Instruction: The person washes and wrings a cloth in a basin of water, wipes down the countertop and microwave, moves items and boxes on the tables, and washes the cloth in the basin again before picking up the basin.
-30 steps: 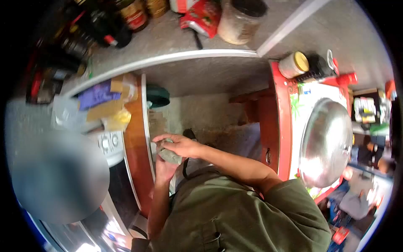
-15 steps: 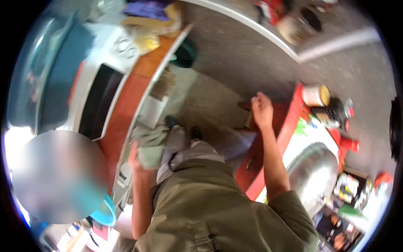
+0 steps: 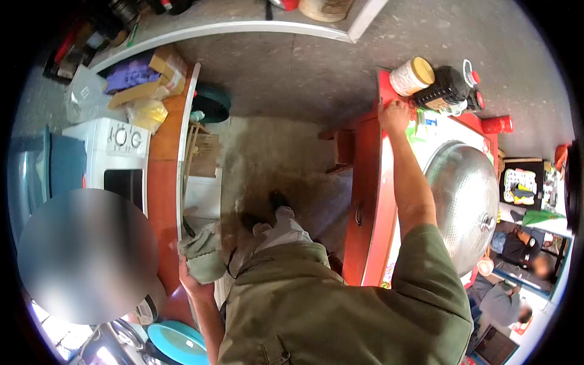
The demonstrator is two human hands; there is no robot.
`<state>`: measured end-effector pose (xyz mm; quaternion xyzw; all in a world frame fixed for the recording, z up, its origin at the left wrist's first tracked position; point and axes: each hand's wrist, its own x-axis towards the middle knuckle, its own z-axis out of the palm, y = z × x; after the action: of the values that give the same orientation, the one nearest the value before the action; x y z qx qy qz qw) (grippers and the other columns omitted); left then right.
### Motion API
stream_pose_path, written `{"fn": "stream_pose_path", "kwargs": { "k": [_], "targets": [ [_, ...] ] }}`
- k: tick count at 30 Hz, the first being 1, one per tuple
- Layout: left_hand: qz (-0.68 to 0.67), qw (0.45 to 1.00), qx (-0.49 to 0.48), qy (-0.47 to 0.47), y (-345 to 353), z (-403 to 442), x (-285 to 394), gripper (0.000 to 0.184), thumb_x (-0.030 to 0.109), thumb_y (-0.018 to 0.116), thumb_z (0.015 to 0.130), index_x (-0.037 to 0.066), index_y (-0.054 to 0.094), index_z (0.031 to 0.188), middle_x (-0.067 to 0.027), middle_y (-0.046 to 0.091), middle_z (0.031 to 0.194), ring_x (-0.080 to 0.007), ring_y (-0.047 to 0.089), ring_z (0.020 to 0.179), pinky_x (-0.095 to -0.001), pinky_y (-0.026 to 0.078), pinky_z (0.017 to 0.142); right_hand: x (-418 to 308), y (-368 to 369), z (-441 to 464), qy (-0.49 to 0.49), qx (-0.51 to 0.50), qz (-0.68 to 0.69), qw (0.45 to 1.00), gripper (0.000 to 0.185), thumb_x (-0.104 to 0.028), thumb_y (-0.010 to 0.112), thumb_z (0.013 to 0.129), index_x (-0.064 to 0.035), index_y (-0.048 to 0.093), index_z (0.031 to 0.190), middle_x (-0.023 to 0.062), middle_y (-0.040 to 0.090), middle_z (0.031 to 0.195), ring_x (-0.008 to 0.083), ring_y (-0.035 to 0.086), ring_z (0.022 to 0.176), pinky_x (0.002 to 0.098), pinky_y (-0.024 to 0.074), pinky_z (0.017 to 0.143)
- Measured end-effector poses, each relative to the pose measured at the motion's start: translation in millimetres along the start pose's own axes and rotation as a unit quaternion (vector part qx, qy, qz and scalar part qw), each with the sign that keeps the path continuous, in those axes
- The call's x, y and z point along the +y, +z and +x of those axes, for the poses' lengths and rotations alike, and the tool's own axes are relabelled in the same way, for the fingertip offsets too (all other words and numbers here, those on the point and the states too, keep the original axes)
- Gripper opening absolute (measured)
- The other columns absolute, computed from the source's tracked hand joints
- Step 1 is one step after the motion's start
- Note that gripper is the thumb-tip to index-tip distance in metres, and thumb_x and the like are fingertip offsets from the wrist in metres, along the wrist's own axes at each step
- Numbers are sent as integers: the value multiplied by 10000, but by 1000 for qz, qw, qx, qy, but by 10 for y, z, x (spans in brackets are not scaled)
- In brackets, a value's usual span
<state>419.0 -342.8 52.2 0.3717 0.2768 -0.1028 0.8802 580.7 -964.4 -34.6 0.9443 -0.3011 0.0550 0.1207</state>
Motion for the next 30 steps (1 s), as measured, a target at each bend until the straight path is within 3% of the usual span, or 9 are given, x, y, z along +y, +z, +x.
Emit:
{"fn": "stream_pose_path", "kwargs": {
  "k": [6,11,13,17,18,20,23,27,30],
  "targets": [
    [55,997,33,-33,234,251,-73,419,256,454,925,30,485,1277,-151,563,1239,-313,550,1125,-439,443,963,29,-221,-580,-21,63,51,997,326,-332,630,808,-60,616,988,136,576,1000,308,543,983,438,450,805],
    [16,988,-64,-142,548,444,-95,476,292,519,904,-19,494,1263,-159,556,1258,-323,540,1138,-450,415,985,83,-135,-714,-73,141,188,969,160,-211,611,817,-56,647,815,112,596,779,310,583,780,433,455,728],
    [45,990,-37,-128,670,498,-114,464,267,538,897,-17,496,1261,-154,560,1256,-314,546,1133,-440,418,983,85,-189,-724,-69,148,265,950,140,-181,612,815,-55,672,820,120,587,720,310,585,714,417,464,694],
    [39,982,-126,-132,980,614,-125,447,180,561,881,-19,479,1273,-158,563,1245,-302,544,1143,-437,397,1015,12,-459,-687,-12,80,336,938,153,-148,624,836,-60,699,935,131,641,802,291,624,708,361,499,667],
    [51,986,-115,-108,956,653,-158,449,143,549,882,-26,459,1288,-161,555,1249,-303,530,1164,-443,386,1028,-125,-599,-655,-26,83,341,936,153,-148,624,836,-60,699,935,131,641,802,291,624,708,361,499,667],
    [12,985,-132,-112,1146,618,-134,457,132,550,879,-28,449,1295,-160,544,1263,-300,521,1176,-447,384,1030,-517,-932,-603,-82,78,490,864,140,-139,644,839,-59,695,942,126,653,820,264,636,709,330,500,658],
    [-58,979,-158,-114,1474,559,-77,486,88,560,864,-27,424,1316,-158,510,1305,-288,502,1203,-449,384,1031,-1213,-1714,-400,-193,90,510,833,123,-142,667,826,-81,700,928,119,651,796,266,646,709,341,501,638],
    [-18,974,-223,-36,1779,345,87,557,113,579,850,-24,382,1352,-193,472,1344,-332,457,1248,-471,360,1049,-2162,-2114,288,-361,198,442,797,135,-202,666,820,-111,699,913,126,641,783,317,638,700,387,502,615],
    [-39,978,-204,-29,1665,168,181,560,57,596,843,5,378,1356,-135,501,1320,-260,503,1203,-410,402,1012,-2809,-2347,752,-413,195,317,831,154,-178,595,865,-76,684,939,146,658,860,292,650,751,385,510,655]
  ]
}}
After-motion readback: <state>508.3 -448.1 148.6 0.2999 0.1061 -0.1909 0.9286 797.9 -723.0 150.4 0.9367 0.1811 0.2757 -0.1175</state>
